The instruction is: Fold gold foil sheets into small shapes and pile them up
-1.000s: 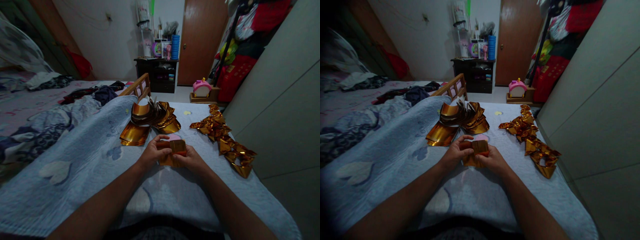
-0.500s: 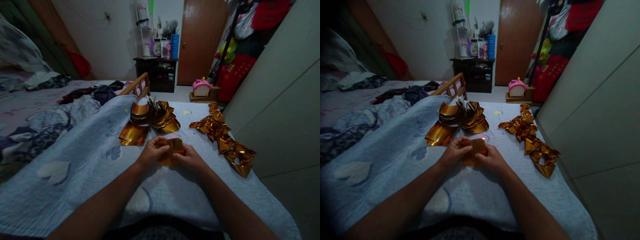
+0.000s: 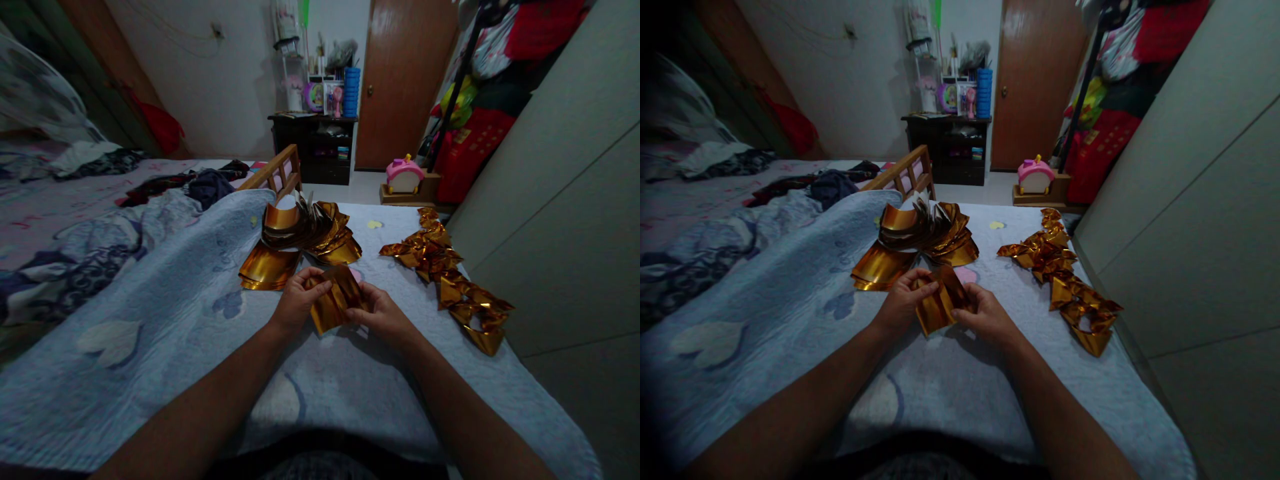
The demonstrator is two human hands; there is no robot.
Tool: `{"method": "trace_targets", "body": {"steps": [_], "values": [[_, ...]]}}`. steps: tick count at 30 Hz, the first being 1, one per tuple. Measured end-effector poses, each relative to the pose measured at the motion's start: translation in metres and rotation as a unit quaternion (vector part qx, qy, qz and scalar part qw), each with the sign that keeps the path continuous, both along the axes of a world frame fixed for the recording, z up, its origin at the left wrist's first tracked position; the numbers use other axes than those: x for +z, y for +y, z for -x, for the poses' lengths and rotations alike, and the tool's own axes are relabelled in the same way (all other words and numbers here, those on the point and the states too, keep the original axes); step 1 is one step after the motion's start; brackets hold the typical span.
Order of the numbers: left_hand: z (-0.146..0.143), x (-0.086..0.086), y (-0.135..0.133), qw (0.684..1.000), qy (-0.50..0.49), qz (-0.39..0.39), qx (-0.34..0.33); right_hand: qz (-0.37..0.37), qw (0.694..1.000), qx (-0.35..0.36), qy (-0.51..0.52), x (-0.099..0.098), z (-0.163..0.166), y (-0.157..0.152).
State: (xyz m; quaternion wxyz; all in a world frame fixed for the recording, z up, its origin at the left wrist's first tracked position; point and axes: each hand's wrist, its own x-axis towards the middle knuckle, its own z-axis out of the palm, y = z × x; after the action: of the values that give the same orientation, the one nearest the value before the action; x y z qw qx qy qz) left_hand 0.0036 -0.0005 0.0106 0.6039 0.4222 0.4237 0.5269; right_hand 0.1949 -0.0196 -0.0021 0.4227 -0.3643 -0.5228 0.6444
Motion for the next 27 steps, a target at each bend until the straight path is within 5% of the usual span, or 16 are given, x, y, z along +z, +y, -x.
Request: {"method": "trace_targets", "body": {"steps": [9, 16, 27], "values": [[0.001, 0.001, 0.002, 1.0, -0.013, 0.008, -0.02, -0.008, 0.996, -0.078, -0.031, 0.004, -0.004, 0.0], [0.001, 0.0, 0.003, 0.993, -0.004, 0.036, -0.111, -0.018, 0.983, -0.182, 0.016, 0.009, -0.008, 0.002], [-0.002, -0.004, 0.002, 0.992, -0.019, 0.054, -0.115, 0.019, 0.988, -0.141, 0.056, 0.009, -0.005, 0.0]]}}
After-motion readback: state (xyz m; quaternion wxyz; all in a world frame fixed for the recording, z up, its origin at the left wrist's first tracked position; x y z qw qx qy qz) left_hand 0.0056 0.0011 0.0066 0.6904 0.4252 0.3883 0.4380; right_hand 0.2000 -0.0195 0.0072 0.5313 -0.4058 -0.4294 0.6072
